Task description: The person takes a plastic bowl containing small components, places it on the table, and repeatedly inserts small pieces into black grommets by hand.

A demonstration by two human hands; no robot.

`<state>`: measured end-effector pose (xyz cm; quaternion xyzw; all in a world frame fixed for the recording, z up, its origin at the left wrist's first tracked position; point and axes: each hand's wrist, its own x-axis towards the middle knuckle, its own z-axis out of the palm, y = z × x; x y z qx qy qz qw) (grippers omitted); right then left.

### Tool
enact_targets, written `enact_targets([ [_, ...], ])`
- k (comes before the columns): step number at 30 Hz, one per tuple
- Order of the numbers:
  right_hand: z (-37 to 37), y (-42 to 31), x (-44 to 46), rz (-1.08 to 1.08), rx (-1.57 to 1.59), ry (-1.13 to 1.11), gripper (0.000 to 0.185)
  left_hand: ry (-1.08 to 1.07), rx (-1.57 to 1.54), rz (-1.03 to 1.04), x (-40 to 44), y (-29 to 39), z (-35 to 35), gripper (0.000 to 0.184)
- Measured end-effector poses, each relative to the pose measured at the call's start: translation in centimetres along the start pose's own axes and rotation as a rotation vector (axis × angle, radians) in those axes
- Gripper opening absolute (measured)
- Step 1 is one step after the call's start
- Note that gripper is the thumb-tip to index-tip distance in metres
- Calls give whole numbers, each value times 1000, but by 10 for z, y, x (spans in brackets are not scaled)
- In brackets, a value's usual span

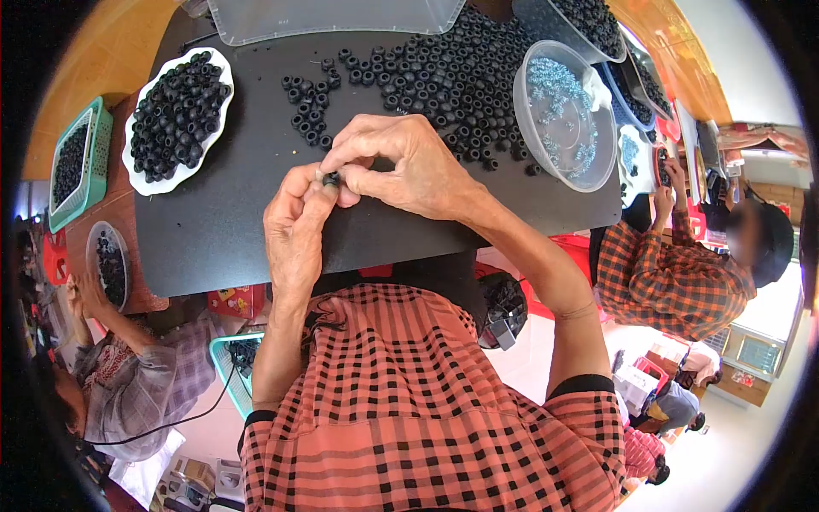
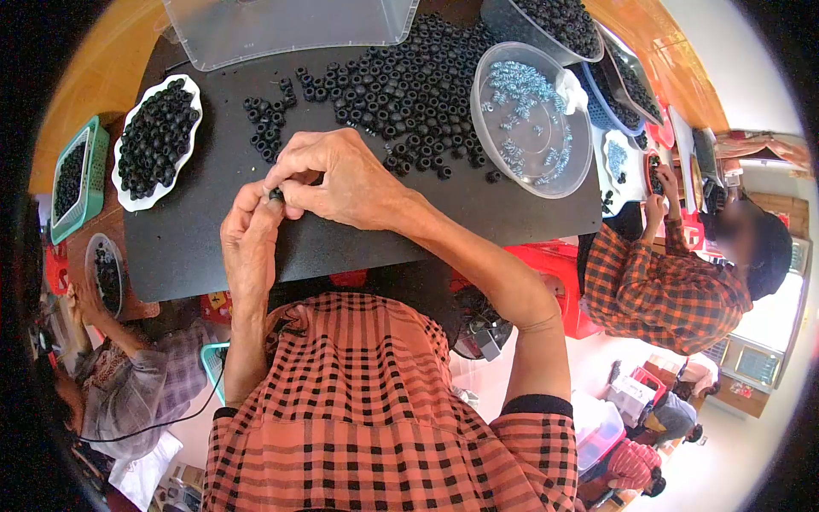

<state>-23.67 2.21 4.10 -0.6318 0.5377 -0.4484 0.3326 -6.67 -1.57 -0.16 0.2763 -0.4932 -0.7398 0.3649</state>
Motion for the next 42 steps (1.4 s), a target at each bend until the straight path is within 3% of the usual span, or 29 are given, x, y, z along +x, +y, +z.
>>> enact_targets([
  [11, 9, 6, -1, -235, -111, 80, 20, 13, -49, -31, 0, -4, -5, 17],
  [13, 7, 4, -1, -204, -79, 79, 20, -53, -206, -45, 1, -3, -6, 15],
  [20, 13, 11, -9, -43, 14, 109, 18, -78, -273, -99, 3, 0, -7, 15],
  [29, 10, 14, -9, -171, -56, 102, 22, -69, -185, -106, 3, 1, -6, 17],
  [42, 26, 6, -18, -83, -50, 225, 26, 15, -68, -85, 1, -1, -4, 15],
])
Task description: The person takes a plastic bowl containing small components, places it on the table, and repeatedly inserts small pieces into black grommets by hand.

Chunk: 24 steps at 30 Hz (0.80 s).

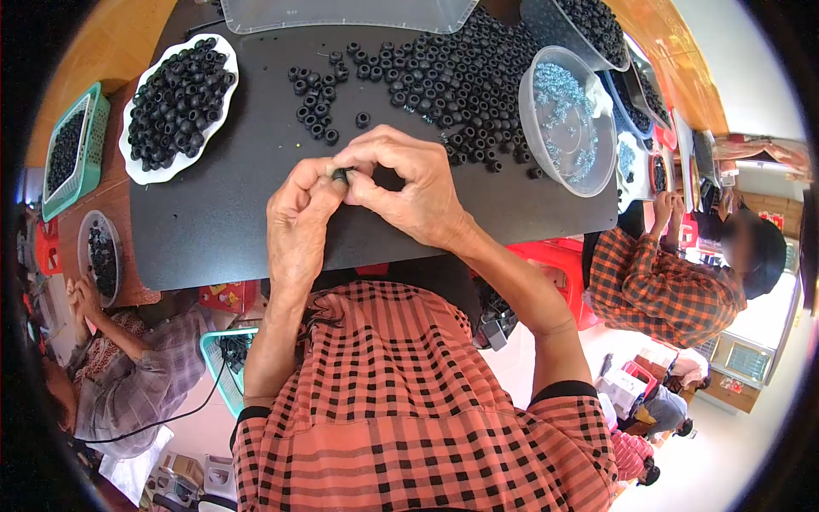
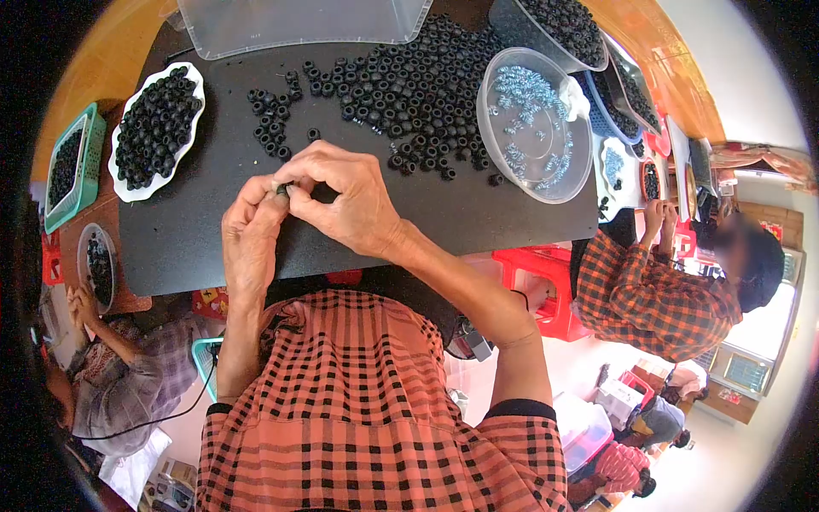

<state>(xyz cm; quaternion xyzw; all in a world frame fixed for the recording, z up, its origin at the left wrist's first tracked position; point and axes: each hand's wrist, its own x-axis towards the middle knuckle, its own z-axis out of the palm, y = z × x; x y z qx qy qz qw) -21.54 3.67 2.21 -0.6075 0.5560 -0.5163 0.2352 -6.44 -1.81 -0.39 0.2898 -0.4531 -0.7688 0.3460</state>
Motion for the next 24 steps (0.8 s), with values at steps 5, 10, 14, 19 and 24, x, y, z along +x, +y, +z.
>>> enact_targets([
  [5, 6, 7, -8, -16, 31, 100, 26, 26, 59, 17, -1, 1, 5, 17],
  [10, 0, 0, -6, -104, -39, 80, 33, -61, -201, -23, 1, 5, 6, 19],
  [14, 3, 3, -9, -180, -100, 127, 40, -141, -422, -112, 7, -3, -1, 19],
  [19, 4, 13, -11, -201, -137, 147, 38, -191, -441, -176, 9, -3, 1, 21],
  [24, 6, 15, -11, -254, -160, 189, 36, -189, -422, -234, 13, -2, -1, 23],
])
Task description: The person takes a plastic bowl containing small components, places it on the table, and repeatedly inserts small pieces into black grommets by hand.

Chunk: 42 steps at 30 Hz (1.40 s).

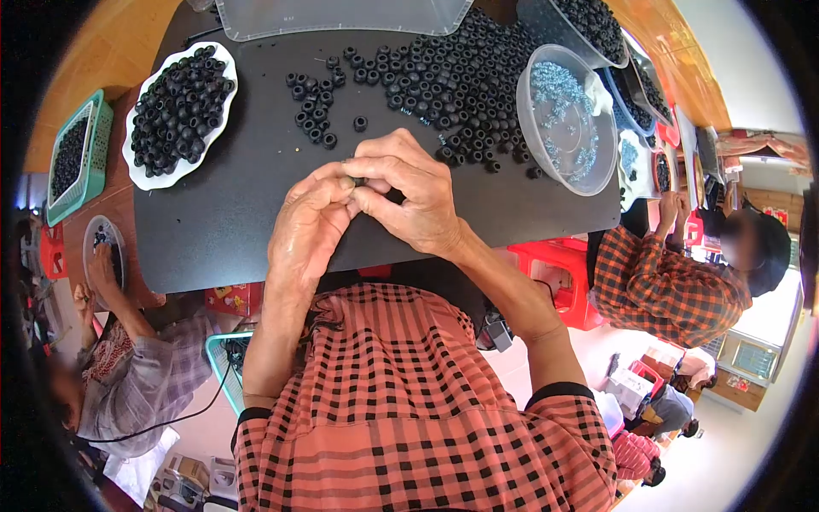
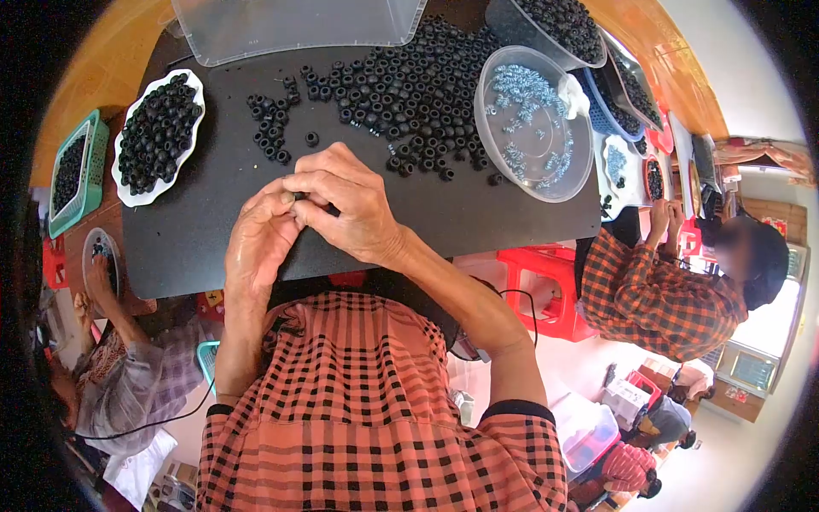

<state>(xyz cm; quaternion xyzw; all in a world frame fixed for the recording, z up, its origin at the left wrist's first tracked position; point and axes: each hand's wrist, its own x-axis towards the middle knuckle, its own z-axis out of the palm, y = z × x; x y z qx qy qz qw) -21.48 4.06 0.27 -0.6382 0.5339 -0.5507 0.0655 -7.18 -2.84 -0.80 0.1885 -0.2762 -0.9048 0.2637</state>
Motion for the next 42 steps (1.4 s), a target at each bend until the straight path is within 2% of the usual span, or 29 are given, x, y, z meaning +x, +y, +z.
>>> enact_targets([
  [3, -3, 1, 2, -33, -10, 11, 36, -14, 11, 6, 1, -2, 0, 23],
  [9, 0, -5, 1, 41, -6, -9, 33, 10, 60, 71, -2, -2, 6, 22],
  [12, 2, -4, 1, 47, -25, 9, 40, 18, 54, 75, -1, -4, 2, 19],
  [15, 5, 0, -1, -8, -82, -2, 43, 44, 45, 70, -2, -4, 3, 18],
  [26, 7, -3, -3, -83, -353, 58, 38, 114, 23, 7, 2, -1, 1, 18],
  [35, 3, -4, 2, 3, -290, 80, 39, 123, 63, 26, 5, 0, 6, 18],
  [41, 3, 2, -4, -43, -250, 93, 39, 20, 86, 47, 1, 0, -1, 19],
  [42, 2, 2, -4, -45, -252, 95, 39, 71, 175, 135, 0, 1, 6, 21],
])
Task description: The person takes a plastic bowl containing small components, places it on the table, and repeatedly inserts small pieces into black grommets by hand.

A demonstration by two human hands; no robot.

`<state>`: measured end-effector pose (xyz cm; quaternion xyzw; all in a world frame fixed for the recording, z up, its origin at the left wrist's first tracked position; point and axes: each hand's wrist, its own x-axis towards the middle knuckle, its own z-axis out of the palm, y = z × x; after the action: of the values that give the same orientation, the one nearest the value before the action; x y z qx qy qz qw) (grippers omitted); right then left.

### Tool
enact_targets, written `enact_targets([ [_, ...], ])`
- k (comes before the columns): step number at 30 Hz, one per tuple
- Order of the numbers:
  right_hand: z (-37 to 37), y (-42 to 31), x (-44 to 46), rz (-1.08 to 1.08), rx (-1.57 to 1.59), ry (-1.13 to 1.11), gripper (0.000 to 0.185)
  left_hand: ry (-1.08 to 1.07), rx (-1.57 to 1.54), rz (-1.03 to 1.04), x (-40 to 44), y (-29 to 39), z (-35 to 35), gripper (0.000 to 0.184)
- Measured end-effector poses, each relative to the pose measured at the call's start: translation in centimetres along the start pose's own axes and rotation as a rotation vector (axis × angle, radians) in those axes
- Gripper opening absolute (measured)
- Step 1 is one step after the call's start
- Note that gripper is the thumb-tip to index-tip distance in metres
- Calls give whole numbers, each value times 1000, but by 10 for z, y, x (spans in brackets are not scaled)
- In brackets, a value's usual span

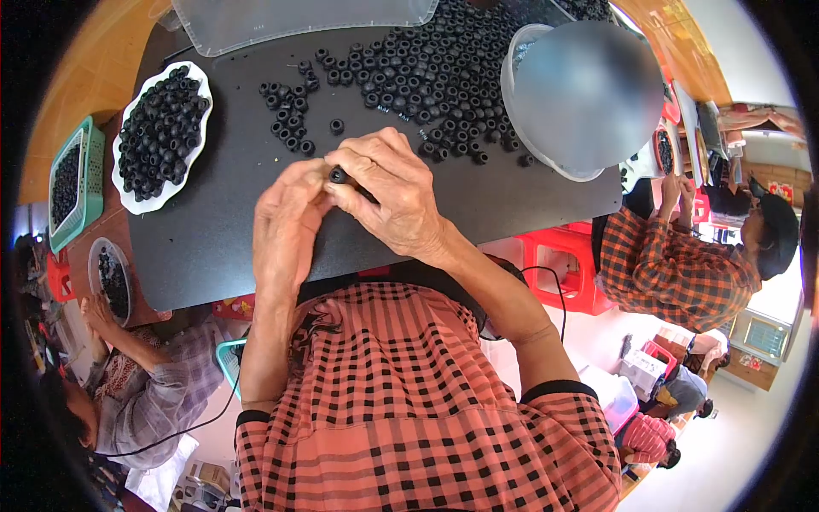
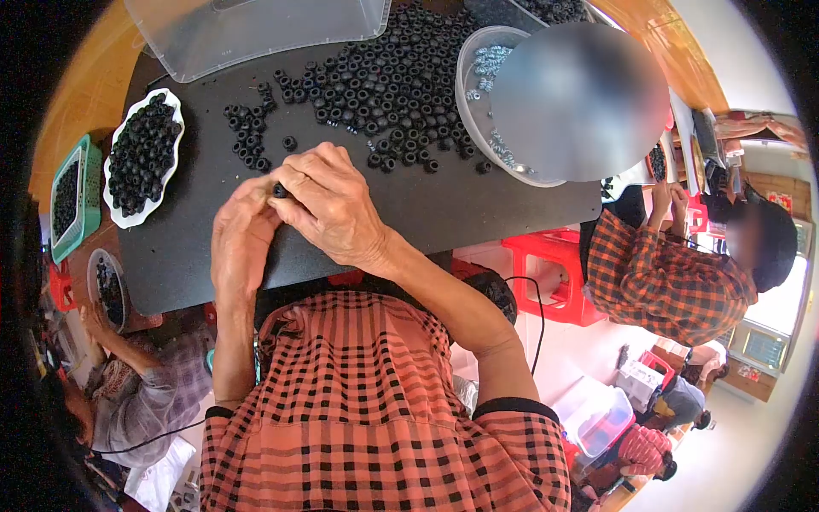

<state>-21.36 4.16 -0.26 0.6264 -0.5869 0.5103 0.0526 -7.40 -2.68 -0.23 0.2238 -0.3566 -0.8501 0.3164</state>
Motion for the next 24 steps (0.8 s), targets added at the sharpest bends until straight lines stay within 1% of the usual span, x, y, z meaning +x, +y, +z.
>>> enact_targets([
  [1, -1, 0, 0, -1, 27, 9, 37, 54, 90, 88, -1, 2, 4, 23],
  [4, -2, -1, 3, 13, 65, 21, 34, -6, 126, 124, 2, 8, -6, 26],
  [5, -3, -2, 3, 34, 77, 20, 32, 32, 145, 120, 0, 7, -5, 28],
  [6, -3, -4, 3, 28, 74, 29, 32, 24, 150, 126, -2, 7, -5, 28],
  [8, -7, -9, 5, 48, 98, -31, 27, 45, 198, 170, -3, 5, -2, 27],
  [9, -9, -9, 8, 21, 143, -55, 23, 65, 185, 167, -2, 2, -6, 27],
  [10, -3, -7, 5, 7, 114, -44, 22, 13, 185, 170, -2, 1, -8, 27],
  [12, -2, -9, 4, 38, 139, 11, 22, 118, 218, 165, -4, 0, -9, 27],
  [15, -16, -2, 3, 35, 149, 17, 20, -46, 288, 182, -3, 4, -11, 27],
  [16, -28, 2, 8, 24, 130, 34, 20, -73, 289, 189, -3, 4, -8, 27],
  [18, -60, 14, 22, 61, 62, 9, 19, -24, 339, 188, -5, 5, -5, 26],
  [19, -68, 34, 26, 11, -23, 54, 19, 5, 342, 172, -4, 5, -4, 25],
  [20, -91, 43, 39, 56, -40, 52, 18, -4, 340, 184, -4, 5, -4, 25],
  [21, -108, 57, 51, 58, -129, 73, 16, -12, 348, 188, -4, 4, -3, 24],
  [22, -126, 70, 65, 72, -131, 145, 16, -21, 355, 193, -4, 4, -3, 23],
  [23, -147, 85, 82, 31, -227, 164, 18, 10, 350, 192, -4, 3, -3, 20],
  [24, -165, 103, 98, 122, -311, 147, 18, 7, 349, 204, -3, 2, -2, 20],
])
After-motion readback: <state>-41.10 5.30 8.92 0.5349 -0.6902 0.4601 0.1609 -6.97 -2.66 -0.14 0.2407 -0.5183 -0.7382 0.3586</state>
